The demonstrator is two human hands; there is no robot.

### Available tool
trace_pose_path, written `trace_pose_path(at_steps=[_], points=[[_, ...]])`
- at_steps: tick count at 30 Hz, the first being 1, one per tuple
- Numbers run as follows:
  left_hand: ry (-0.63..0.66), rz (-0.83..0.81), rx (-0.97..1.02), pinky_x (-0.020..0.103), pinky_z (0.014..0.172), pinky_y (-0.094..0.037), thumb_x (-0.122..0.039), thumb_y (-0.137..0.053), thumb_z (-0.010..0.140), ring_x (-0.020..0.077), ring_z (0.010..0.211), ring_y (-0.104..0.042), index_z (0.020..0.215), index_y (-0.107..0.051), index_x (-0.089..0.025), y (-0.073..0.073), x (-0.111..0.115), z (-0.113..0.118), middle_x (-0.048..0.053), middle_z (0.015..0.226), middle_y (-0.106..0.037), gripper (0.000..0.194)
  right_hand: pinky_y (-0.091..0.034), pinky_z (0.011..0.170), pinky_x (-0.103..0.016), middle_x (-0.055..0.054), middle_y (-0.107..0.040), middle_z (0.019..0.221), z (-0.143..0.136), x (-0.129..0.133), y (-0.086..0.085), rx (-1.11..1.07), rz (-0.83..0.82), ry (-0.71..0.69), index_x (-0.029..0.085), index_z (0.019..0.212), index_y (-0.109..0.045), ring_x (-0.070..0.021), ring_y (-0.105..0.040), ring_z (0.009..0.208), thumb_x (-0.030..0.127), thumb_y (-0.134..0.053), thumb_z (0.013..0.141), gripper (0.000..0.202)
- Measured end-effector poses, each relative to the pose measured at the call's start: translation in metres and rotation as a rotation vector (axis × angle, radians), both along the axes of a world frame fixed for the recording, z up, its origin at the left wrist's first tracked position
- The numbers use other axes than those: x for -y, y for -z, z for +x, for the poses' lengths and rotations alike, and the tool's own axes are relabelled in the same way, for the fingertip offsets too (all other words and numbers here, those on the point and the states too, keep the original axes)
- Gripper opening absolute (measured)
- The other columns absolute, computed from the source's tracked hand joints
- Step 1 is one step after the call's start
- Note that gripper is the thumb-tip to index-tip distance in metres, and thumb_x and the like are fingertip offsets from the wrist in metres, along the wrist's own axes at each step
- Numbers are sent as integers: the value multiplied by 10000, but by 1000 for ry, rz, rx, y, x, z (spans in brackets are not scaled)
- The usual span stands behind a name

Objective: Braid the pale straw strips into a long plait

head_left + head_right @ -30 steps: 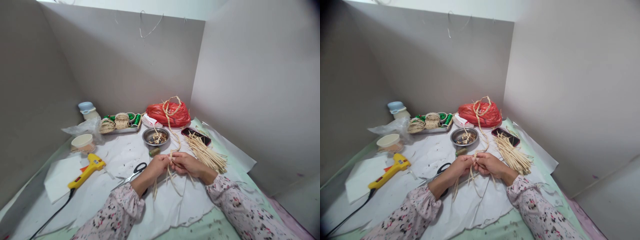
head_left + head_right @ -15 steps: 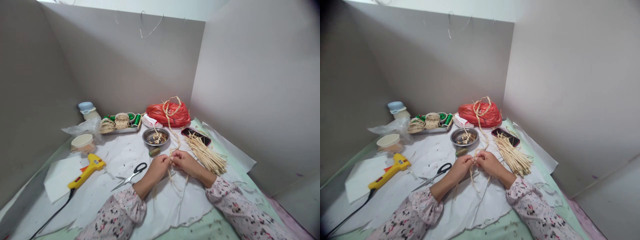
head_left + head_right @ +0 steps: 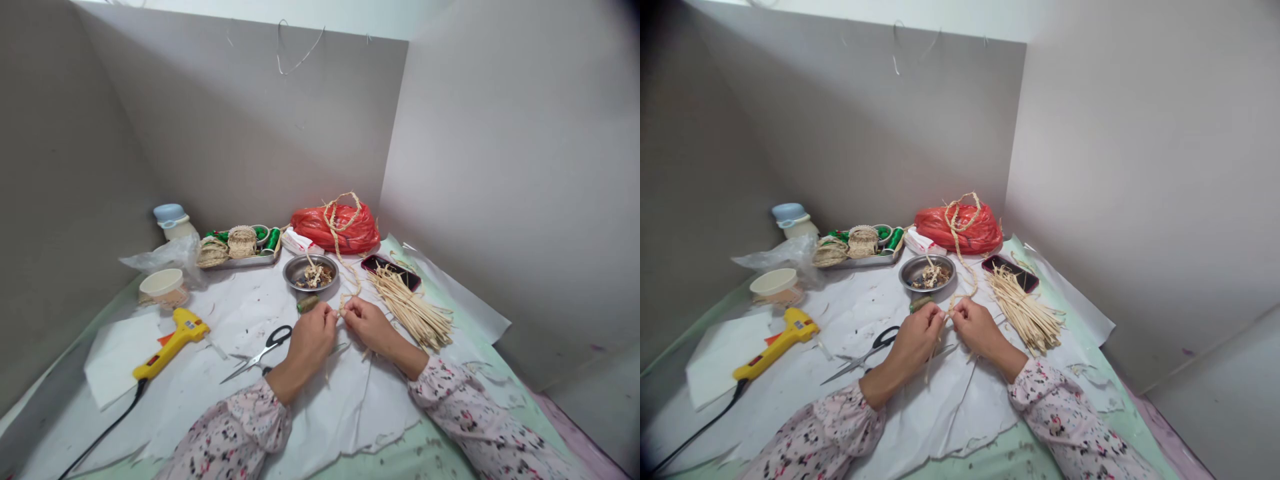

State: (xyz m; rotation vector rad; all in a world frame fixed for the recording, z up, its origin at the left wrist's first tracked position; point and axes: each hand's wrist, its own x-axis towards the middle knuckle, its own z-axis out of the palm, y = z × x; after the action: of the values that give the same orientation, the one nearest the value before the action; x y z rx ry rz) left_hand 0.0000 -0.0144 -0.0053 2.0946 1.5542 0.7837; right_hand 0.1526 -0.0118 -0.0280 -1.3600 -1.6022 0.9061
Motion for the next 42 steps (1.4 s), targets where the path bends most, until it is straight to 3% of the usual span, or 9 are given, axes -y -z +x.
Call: trace_pose_path(at_steps=[9, 16, 20, 26, 29, 32, 37, 39, 42], points=[[143, 50, 0, 263, 571, -240, -267, -392, 890, 147, 578, -483, 721, -609, -192, 1, 11, 5, 18, 621, -576, 285, -392, 623, -261, 14, -618, 658, 1, -3, 5, -60, 51, 79, 199, 735, -564, -144, -541, 625, 307, -527, 822, 144], [188, 35, -115, 273, 570, -237, -257, -428, 878, 168, 564, -510, 745, -678, -180, -1, 16, 8, 64, 642, -633, 293, -264, 444, -233, 56, -492, 524, -1, -5, 7, -341, -64, 51, 201, 739, -541, -99, -376, 446, 393, -581, 792, 203], [190, 59, -156, 277, 582, -255, -278, -417, 893, 187, 602, -552, 793, -706, -179, 0, 16, 7, 95, 705, -677, 321, -178, 389, -220, 52, -540, 550, -5, 0, -3, -553, -174, -9, 191, 741, -509, -57, -283, 381, 428, -614, 747, 259], [228, 49, -151, 278, 588, -263, -282, -421, 885, 189, 627, -560, 788, -709, -190, 4, 15, 6, 90, 734, -692, 318, -147, 366, -200, 59, -550, 579, -4, 1, -11, -720, -229, -101, 172, 713, -490, -12, -246, 342, 330, -602, 717, 194], [243, 0, -51, 272, 570, -251, -334, -443, 880, 163, 574, -511, 705, -681, -183, 3, 16, 7, 54, 643, -646, 331, -145, 353, -185, 76, -533, 585, -3, -1, -10, -768, -250, -69, 188, 714, -449, -10, -253, 343, 309, -599, 694, 194], [155, 3, 139, 267, 564, -265, -447, -421, 890, 147, 550, -466, 639, -625, -176, -3, 16, 6, 18, 570, -568, 423, -128, 349, -182, 90, -490, 554, -1, -3, -11, -765, -233, -51, 191, 712, -441, -11, -245, 345, 305, -605, 686, 200], [-55, 88, 376, 256, 638, -352, -392, -402, 895, 152, 655, -500, 823, -583, -193, -13, 7, -2, -9, 676, -560, 279, -98, 359, -200, 79, -494, 571, 1, 2, -17, -689, -246, -112, 187, 711, -458, -12, -213, 346, 348, -594, 718, 211], [-60, 52, 421, 264, 665, -383, -377, -432, 879, 159, 698, -527, 857, -549, -196, -10, 1, -4, -4, 732, -574, 216, -104, 365, -208, 79, -486, 564, 1, 4, -17, -681, -274, -165, 188, 718, -466, -19, -206, 350, 362, -601, 731, 220], [33, -77, 536, 271, 662, -420, -384, -481, 857, 155, 696, -550, 872, -524, -194, 1, -6, -2, 2, 764, -589, 196, -114, 371, -209, 78, -482, 548, 0, 5, -16, -669, -297, -226, 182, 718, -486, -22, -212, 356, 372, -621, 738, 234]])
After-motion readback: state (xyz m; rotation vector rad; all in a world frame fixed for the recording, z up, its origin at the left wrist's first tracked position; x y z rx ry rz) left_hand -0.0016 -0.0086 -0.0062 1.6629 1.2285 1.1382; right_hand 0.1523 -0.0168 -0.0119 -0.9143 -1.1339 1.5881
